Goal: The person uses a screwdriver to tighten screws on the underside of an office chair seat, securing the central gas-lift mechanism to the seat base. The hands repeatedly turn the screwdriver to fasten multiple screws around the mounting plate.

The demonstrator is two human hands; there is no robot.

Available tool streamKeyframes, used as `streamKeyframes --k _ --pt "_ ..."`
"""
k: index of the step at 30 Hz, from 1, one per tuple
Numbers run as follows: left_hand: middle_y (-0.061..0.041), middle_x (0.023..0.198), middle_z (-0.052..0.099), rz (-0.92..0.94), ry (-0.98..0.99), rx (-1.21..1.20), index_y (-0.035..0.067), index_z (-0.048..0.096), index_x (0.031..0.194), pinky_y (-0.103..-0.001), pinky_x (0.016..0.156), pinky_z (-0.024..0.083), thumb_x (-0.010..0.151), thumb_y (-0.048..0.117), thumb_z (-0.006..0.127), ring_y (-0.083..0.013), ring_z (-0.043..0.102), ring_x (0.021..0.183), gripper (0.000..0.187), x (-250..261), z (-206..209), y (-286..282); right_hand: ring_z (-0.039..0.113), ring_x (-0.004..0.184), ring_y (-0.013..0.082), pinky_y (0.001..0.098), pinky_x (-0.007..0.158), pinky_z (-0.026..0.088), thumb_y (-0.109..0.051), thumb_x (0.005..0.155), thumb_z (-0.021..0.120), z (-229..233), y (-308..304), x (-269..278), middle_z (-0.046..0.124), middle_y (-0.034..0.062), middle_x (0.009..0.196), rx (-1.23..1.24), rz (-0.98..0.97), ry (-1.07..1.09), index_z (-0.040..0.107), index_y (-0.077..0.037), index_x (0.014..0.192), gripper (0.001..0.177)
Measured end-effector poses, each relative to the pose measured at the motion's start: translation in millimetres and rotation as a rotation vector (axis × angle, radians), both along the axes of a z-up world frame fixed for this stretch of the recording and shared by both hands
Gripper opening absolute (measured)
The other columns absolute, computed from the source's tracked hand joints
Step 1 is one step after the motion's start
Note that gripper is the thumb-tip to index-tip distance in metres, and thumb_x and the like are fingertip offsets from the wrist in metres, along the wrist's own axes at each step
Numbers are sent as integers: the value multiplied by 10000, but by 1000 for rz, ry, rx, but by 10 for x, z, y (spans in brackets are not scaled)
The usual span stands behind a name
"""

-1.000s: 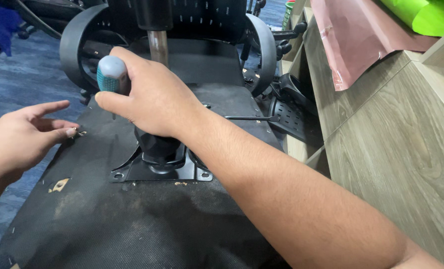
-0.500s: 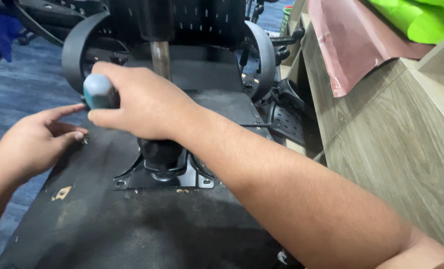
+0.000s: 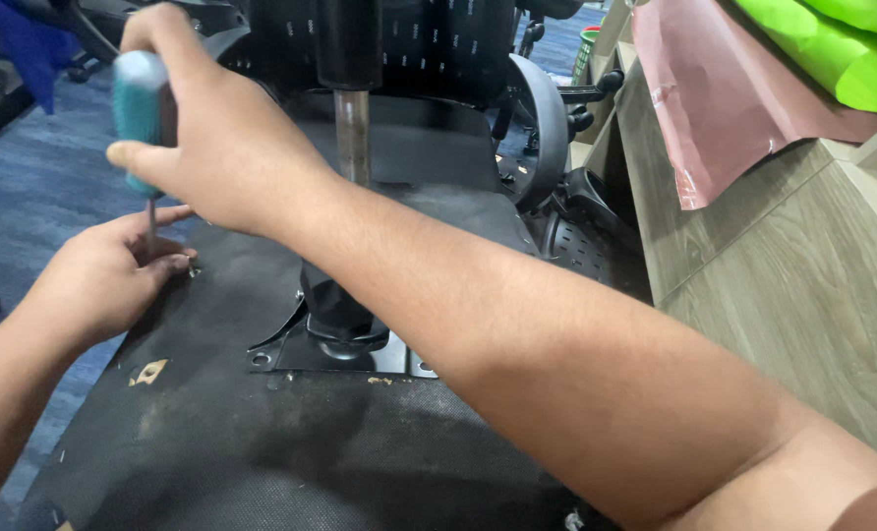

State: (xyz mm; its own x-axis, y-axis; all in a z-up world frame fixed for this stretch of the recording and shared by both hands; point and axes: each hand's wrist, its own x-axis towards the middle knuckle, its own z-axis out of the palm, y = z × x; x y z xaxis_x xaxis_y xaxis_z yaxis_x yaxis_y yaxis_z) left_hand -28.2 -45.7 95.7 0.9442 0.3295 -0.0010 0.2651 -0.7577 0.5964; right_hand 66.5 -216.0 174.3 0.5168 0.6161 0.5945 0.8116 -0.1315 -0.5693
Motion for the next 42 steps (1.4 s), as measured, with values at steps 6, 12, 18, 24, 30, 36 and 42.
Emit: streamKeyframes --k 6,12,18,24,30,36,42 --pt "-82 1107 781 44 -95 -152 161 519 1526 -316 895 538 921 64 656 -168 729 995 628 -49 -44 -86 772 900 243 353 746 614 -267 955 721 -199 46 48 741 141 1009 53 6 53 351 -195 1355 550" --pt "-110 1102 766 70 -128 -134 157 422 1610 -318 900 537 918 72 689 -182 725 999 747 -75 -127 -51 714 1150 388 449 952 576 -216 899 764 -314 114 182 702 216 1224 168 -160 31 418 -148 1365 585" --pt "-108 1128 776 62 -143 1 176 403 1645 -318 936 526 929 49 675 -194 730 1026 777 -61 -185 -22 670 1210 411 451 964 564 -204 895 764 -330 92 227 594 259 1391 202 -174 46 390 -126 1374 612" --pt "-89 1125 772 65 -119 34 196 414 1630 -319 933 529 921 71 697 -189 726 1023 774 -44 -175 -28 756 1041 316 381 821 629 -190 924 700 -250 36 138 605 238 1370 94 -237 97 349 -166 1392 585" --pt "-70 1102 790 14 -79 120 195 346 1666 -320 931 538 913 97 721 -187 735 999 848 -43 -97 -41 802 927 253 376 763 590 -134 872 701 -226 15 146 709 167 1158 -21 -171 222 425 -182 1329 536" --pt "-119 1108 776 142 -31 -205 192 265 1685 -329 874 578 928 21 678 -199 740 982 879 -66 -17 -149 781 962 253 377 813 614 -189 886 733 -261 52 180 736 161 1070 -26 -181 174 427 -165 1319 530" --pt "-154 1097 766 161 -91 -507 128 277 1666 -299 848 581 898 -52 661 -193 727 966 876 -67 -73 -153 751 1029 316 405 842 603 -183 877 738 -259 46 190 689 208 1169 52 -195 133 411 -118 1342 573"
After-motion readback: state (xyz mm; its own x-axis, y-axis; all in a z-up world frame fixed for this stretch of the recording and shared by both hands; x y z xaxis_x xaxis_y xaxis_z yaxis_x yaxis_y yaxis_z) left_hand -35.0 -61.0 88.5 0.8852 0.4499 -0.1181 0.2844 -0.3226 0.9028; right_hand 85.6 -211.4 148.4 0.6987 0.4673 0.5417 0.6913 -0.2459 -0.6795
